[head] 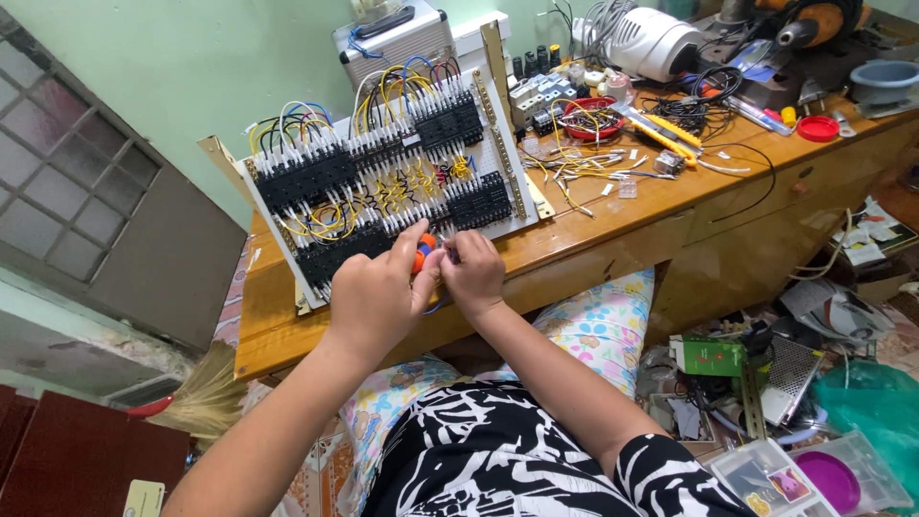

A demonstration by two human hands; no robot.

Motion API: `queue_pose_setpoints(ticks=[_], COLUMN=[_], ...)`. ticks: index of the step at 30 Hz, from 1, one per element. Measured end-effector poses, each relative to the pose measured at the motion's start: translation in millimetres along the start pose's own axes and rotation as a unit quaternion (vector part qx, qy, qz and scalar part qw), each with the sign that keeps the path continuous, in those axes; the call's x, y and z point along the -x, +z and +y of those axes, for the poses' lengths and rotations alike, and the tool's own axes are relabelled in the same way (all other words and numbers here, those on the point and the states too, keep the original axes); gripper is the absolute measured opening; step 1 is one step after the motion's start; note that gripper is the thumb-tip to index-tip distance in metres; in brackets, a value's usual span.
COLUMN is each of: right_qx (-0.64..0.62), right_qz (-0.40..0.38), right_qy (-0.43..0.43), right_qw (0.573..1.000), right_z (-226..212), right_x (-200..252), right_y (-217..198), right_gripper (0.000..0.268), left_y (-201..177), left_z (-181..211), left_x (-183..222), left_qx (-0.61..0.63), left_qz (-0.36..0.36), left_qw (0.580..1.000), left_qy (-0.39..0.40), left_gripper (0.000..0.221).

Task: Connecting and securing multiple electrical wires to terminal blocks on a control panel using a screwdriver.

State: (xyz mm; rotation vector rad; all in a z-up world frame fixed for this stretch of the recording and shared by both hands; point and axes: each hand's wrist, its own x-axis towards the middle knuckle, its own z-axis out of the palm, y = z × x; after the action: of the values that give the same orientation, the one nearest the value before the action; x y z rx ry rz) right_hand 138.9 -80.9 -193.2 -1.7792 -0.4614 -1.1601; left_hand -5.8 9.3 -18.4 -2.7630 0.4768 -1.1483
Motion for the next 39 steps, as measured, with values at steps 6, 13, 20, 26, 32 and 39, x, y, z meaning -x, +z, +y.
queue_pose_setpoints(ticks=[6, 13, 20, 26, 32, 39], right_qx=[0.018, 0.016, -0.017, -0.018, -0.071, -0.1], right_qz=[0.008, -0.01, -0.012, -0.017, -0.044, -0.047], right_qy=[-0.003, 0.001, 0.041, 0.055, 0.132, 0.185], right_qw=[1.0, 1.0, 0.999, 0.998, 0.988, 0.976], right_z=[-8, -13, -9, -8, -13, -28], right_x=[-5, -10, -4, -6, -8, -18], right_y=[-1, -1, 9, 6, -6, -13], right_gripper=[0.015, 0.015, 0.016, 0.017, 0.012, 0.01], left_y=[0, -1, -4, 4, 3, -11], left_z=[-1, -1, -2, -2, -5, 16], left_x=[-9, -11, -9, -10, -6, -5], left_qx=[0.037, 0.049, 0.121, 0.115, -0.116, -0.109], left_qz=[0.002, 0.011, 0.015, 0.058, 0.136, 0.067], left_qw=[0.999, 0.998, 0.992, 0.991, 0.975, 0.991], left_qy=[-0.016, -0.028, -0.019, 0.027, 0.133, 0.028], left_gripper=[0.047, 0.046, 0.041, 0.034, 0.014, 0.047])
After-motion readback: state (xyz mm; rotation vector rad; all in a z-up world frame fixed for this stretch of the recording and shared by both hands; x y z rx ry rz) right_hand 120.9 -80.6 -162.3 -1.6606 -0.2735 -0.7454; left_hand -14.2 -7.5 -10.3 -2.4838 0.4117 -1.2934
